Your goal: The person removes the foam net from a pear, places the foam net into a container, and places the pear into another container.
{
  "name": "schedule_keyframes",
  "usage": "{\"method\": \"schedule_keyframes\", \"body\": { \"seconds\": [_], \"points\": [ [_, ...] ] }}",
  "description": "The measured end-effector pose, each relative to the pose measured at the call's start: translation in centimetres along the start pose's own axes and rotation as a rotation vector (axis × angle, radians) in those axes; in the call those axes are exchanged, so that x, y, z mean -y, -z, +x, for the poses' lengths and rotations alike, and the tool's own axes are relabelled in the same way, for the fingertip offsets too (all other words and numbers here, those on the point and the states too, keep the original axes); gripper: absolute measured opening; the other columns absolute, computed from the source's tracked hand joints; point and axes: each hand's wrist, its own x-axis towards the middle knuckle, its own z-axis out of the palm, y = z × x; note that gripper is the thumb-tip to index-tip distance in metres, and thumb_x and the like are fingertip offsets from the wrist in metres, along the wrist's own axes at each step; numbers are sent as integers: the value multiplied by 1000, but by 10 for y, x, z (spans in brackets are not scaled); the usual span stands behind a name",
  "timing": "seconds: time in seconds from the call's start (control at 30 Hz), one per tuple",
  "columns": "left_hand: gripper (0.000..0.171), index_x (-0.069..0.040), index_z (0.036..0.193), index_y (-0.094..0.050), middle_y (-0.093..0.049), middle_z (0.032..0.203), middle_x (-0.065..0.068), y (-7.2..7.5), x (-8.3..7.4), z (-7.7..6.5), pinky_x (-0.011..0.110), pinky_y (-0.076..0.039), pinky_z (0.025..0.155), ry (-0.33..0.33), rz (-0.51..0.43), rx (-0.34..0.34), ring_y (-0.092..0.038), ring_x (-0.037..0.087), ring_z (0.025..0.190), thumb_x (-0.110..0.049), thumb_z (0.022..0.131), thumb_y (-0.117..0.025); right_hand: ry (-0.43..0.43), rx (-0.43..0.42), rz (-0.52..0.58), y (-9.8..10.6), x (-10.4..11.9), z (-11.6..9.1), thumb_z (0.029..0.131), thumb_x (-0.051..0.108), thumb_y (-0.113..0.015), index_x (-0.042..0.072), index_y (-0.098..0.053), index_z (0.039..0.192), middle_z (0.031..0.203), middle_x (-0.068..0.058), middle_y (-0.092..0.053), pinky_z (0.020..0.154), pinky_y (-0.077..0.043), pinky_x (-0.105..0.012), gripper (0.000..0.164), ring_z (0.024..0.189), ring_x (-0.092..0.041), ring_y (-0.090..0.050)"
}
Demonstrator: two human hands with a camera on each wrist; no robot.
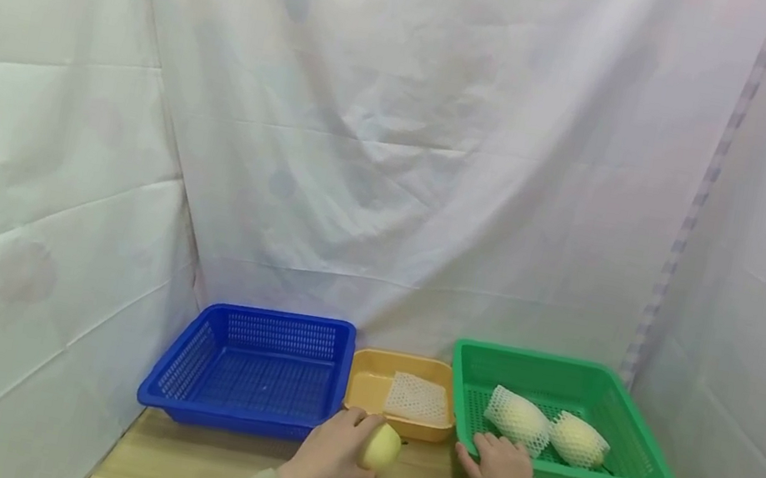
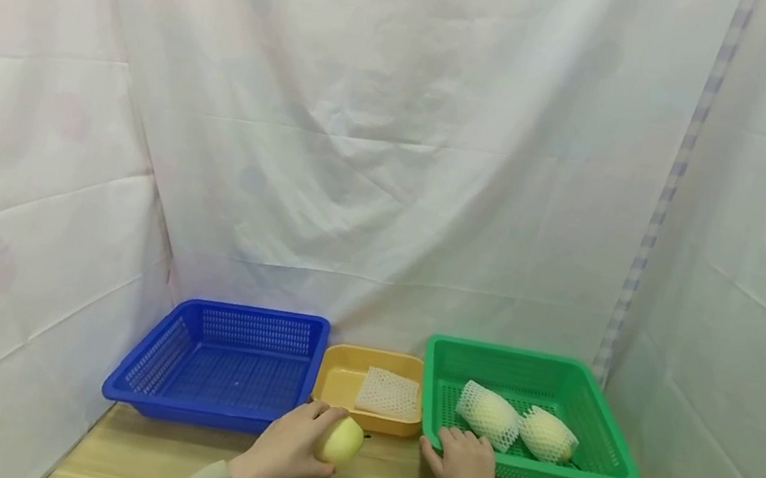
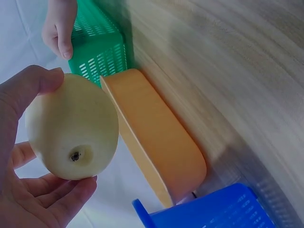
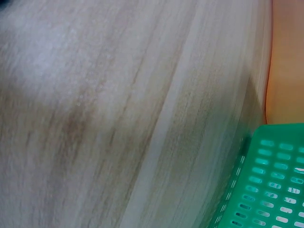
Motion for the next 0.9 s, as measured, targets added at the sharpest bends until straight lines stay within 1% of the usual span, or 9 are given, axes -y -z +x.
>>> {"method": "schedule_keyframes", "body": {
  "seconds": [0.2,0.33,0.47,0.67,0.77,0.9],
  "points": [
    [79,-17,133,-54,-60,105,3,3,3,3,30,-49,64,8,15,-14,-58,17,87,-38,63,-84,4,-20,-13,1,1,0,84,47,-68,14,-68,84,81,0,-67,59,-45,-36,32,65,-18,-59],
    [85,-15,138,-50,-61,107,5,3,6,8,31,-49,65,22,14,-10,-58,18,88,-38,63,-84,-16,1,-13,2,2,1,83,46,-69,14,-69,85,81,0,-67,59,-45,-37,33,66,-19,-59],
    [83,-16,138,-50,-60,108,5,5,7,10,31,-49,65,30,0,10,-57,17,88,-37,65,-84,-30,20,-10,3,3,1,83,47,-69,13,-70,87,82,-1,-67,60,-45,-38,34,67,-20,-59],
    [83,-17,139,-49,-60,110,6,8,11,12,33,-50,66,39,-14,35,-58,21,92,-37,67,-84,-45,51,-7,5,4,1,84,47,-69,13,-69,86,80,0,-66,59,-44,-37,34,65,-19,-58],
    [83,-15,139,-49,-60,110,6,14,15,16,33,-50,67,35,-8,27,-58,21,92,-37,67,-85,-45,57,-7,5,4,1,85,48,-67,14,-69,86,80,1,-66,59,-44,-35,34,65,-18,-58],
    [83,-14,139,-49,-60,111,7,23,19,22,36,-51,68,12,-4,3,-58,23,94,-36,68,-85,-48,50,-6,4,3,1,85,49,-66,13,-72,90,83,-1,-68,61,-45,-37,37,68,-20,-60]
  ]
}}
